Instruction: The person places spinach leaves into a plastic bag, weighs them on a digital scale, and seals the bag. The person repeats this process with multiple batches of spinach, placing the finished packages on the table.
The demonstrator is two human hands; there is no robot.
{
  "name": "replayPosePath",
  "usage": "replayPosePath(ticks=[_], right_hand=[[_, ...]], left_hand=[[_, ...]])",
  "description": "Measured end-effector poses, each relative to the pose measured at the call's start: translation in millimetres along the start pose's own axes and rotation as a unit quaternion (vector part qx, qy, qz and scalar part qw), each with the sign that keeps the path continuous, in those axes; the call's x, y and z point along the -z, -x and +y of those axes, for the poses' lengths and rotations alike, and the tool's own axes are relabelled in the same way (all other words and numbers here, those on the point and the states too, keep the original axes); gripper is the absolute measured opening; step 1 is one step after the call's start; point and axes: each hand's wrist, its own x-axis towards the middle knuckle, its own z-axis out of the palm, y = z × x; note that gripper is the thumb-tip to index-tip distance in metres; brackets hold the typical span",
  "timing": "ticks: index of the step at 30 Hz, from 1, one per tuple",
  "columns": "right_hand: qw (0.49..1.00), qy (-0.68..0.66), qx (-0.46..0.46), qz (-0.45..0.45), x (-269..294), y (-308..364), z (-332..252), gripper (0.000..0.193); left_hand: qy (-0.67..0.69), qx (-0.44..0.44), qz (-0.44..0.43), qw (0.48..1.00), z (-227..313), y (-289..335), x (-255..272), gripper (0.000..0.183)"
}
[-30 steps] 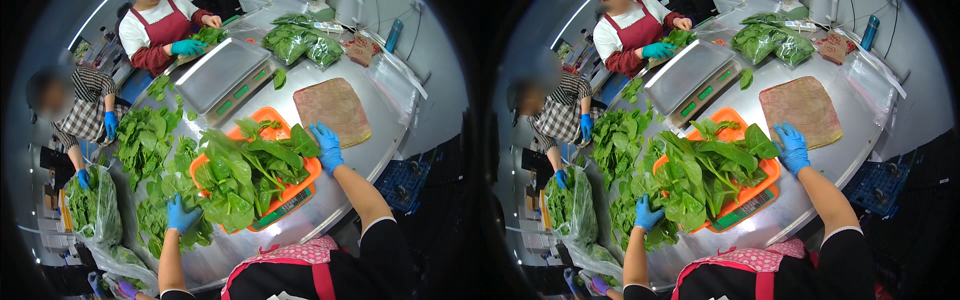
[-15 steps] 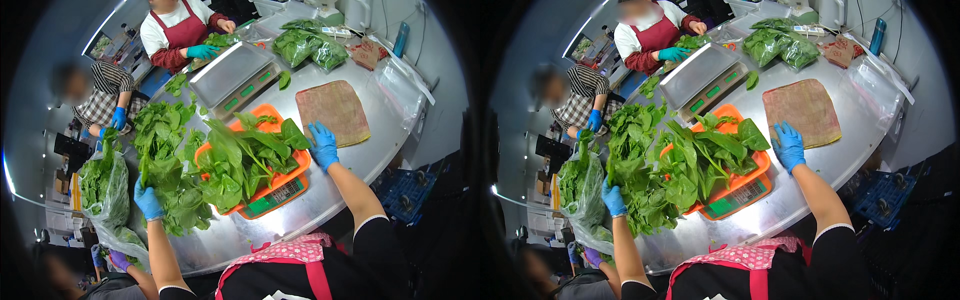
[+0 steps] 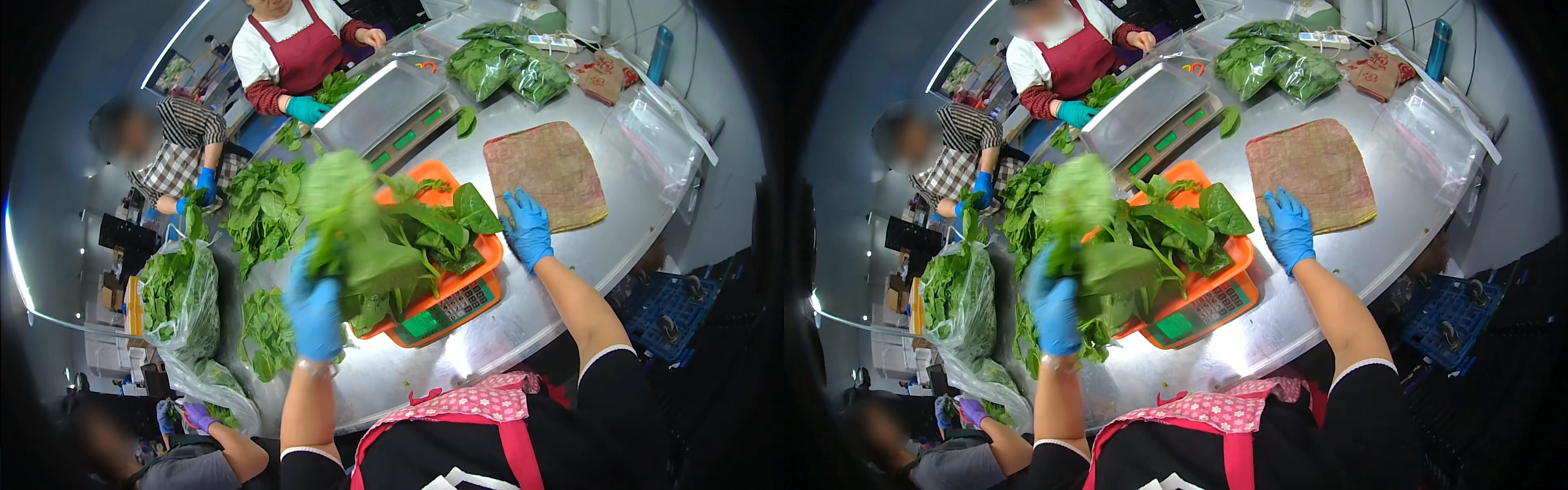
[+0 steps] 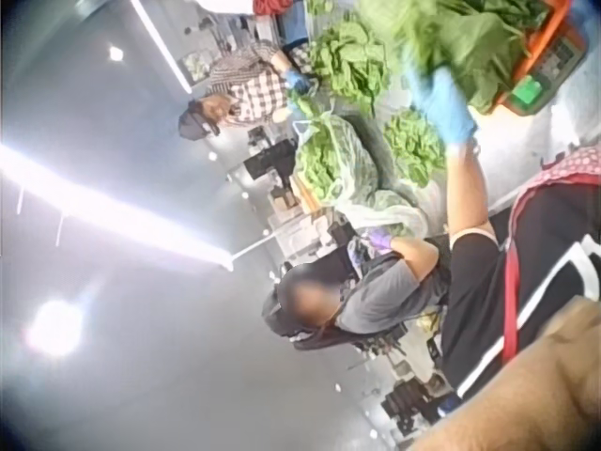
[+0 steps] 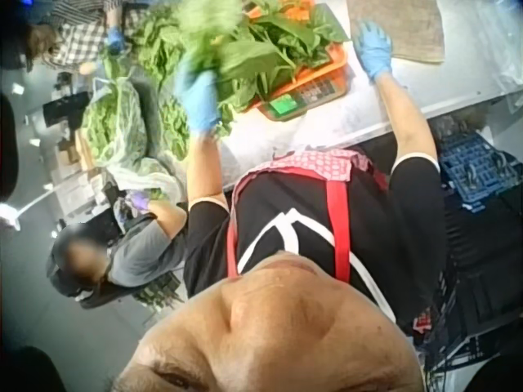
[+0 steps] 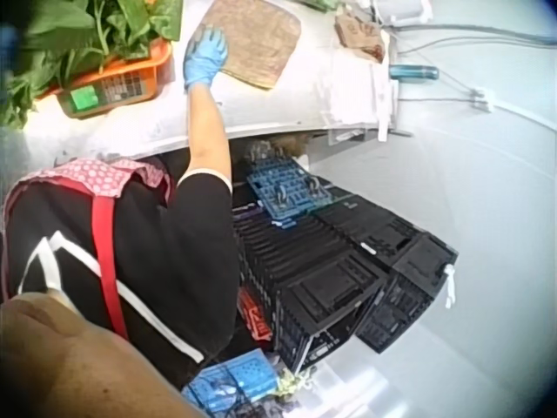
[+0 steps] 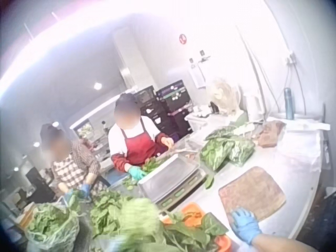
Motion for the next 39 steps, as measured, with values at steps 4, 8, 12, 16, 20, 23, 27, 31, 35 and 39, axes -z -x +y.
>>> replayPosePath(ticks=[4,8,12,16,20,23,27,31,35,39], right_hand=[[1.0,0.004,0.005,0.003,-3,1,0,0.053],[1.0,-0.001,0.0,0.001,-2,1,2,0.054],[1.0,-0.002,0.001,-0.001,-4,0,5,0.054],[1.0,0.005,0.0,-0.005,-4,0,1,0.054],[1.0,0.006,-0.003,-0.021,-4,-1,3,0.054],[1.0,0.001,0.007,-0.025,-3,-2,-1,0.054],[0.999,-0.038,0.02,-0.014,-7,-1,10,0.055],[0.998,-0.033,0.043,-0.01,-14,2,16,0.055],[0.998,-0.044,0.049,-0.023,-20,1,36,0.054],[0.812,-0.544,-0.209,-0.021,-45,-5,55,0.046]], left_hand=[[0.028,0.185,-0.136,0.973,-62,7,-13,0.053],[-0.075,-0.027,-0.087,0.993,-45,-1,-25,0.051],[-0.428,-0.181,-0.116,0.878,-20,-5,-35,0.045],[-0.466,-0.12,-0.159,0.862,-39,4,-34,0.049],[-0.363,-0.15,-0.12,0.912,-10,1,-24,0.051],[-0.321,-0.147,-0.064,0.934,5,-3,7,0.045],[-0.146,0.035,0.054,0.987,-59,-14,91,0.043],[-0.282,0.18,0.079,0.939,-164,17,221,0.068],[-0.364,0.135,-0.029,0.921,-169,57,244,0.1],[-0.59,0.175,-0.162,0.772,-152,73,186,0.118]])
